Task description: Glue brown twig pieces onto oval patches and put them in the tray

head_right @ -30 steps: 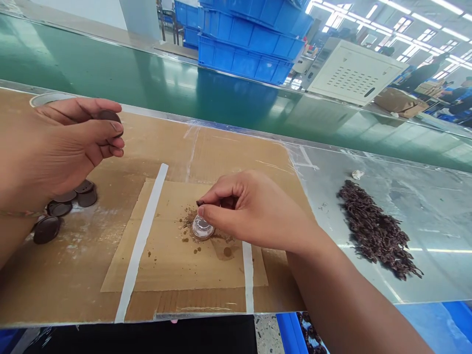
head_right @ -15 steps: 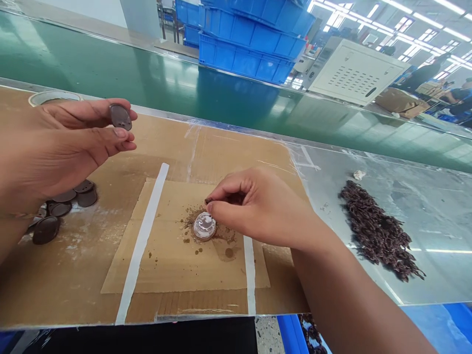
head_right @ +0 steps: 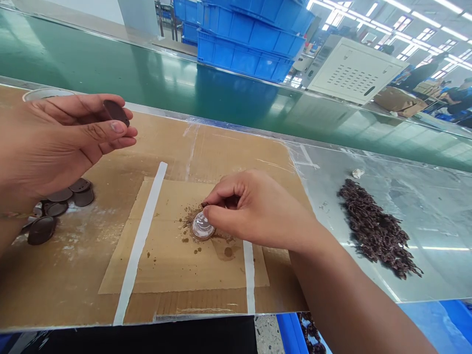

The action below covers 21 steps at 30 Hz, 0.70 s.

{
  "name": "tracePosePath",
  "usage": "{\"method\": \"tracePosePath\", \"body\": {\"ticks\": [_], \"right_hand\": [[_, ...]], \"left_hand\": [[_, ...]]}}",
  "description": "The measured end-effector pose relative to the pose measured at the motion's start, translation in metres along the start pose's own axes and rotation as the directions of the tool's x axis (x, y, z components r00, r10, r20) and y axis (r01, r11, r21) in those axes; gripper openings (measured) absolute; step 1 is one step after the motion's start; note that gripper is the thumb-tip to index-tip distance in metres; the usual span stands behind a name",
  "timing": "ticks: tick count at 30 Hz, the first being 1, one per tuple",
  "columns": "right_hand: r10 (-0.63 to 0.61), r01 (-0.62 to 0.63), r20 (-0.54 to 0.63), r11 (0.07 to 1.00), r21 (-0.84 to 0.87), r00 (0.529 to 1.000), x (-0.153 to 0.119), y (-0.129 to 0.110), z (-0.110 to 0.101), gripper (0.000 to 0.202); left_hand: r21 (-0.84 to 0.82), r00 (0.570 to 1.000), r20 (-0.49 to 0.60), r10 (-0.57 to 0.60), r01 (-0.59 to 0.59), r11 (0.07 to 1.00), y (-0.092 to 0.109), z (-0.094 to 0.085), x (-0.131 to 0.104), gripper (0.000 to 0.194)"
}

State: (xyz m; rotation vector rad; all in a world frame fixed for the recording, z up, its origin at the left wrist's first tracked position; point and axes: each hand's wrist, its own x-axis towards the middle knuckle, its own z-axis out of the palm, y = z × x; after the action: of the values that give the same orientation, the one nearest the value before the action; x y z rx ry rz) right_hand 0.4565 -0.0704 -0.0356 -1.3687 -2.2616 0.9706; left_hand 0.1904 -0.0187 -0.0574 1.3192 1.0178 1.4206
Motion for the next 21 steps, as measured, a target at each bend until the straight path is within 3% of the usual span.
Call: {"method": "tracePosePath", "body": {"ticks": [4, 6, 8, 10, 13, 15, 17, 21], "right_hand": [[0.02, -0.014, -0.098, 0.998, 0.068, 0.995, -0.003, -0.002, -0.003, 0.011], [0.023, 0.009, -0.14, 0.975, 0.223, 0.99, -0.004, 0.0, -0.008, 0.009], [0.002, 0.034, -0.094, 0.927, 0.374, 0.996, -0.003, 0.005, -0.013, 0.008], [0.007, 0.02, -0.086, 0.952, 0.305, 0.996, 0.001, 0.012, -0.018, 0.008], [0.079, -0.055, -0.212, 0.992, 0.118, 0.974, 0.006, 0.021, -0.024, 0.008], [0.106, -0.025, -0.261, 0.954, 0.298, 0.959, 0.006, 0.022, -0.027, 0.008], [0.124, 0.021, -0.247, 0.857, 0.514, 0.961, 0.005, 0.02, -0.028, 0.005], [0.16, 0.012, -0.197, 0.745, 0.667, 0.967, 0.004, 0.015, -0.027, 0.003]], "left_hand": [[-0.008, 0.999, 0.038, 0.02, -0.02, 1.0, -0.002, -0.002, 0.001, 0.021], [-0.008, 0.997, 0.076, 0.024, -0.024, 1.0, -0.003, -0.002, 0.0, 0.018], [0.002, 0.994, 0.109, 0.022, -0.023, 1.0, -0.004, -0.001, -0.002, 0.021], [0.022, 0.993, 0.12, 0.017, -0.02, 1.0, -0.004, 0.002, -0.005, 0.026], [0.064, 0.993, 0.121, 0.003, -0.011, 0.998, -0.002, 0.006, -0.008, 0.028], [0.095, 0.992, 0.125, -0.006, -0.006, 0.996, -0.001, 0.006, -0.01, 0.026], [0.119, 0.992, 0.128, -0.023, 0.007, 0.993, 0.0, 0.006, -0.011, 0.023], [0.144, 0.985, 0.134, -0.107, 0.088, 0.986, 0.001, 0.006, -0.012, 0.027]]}}
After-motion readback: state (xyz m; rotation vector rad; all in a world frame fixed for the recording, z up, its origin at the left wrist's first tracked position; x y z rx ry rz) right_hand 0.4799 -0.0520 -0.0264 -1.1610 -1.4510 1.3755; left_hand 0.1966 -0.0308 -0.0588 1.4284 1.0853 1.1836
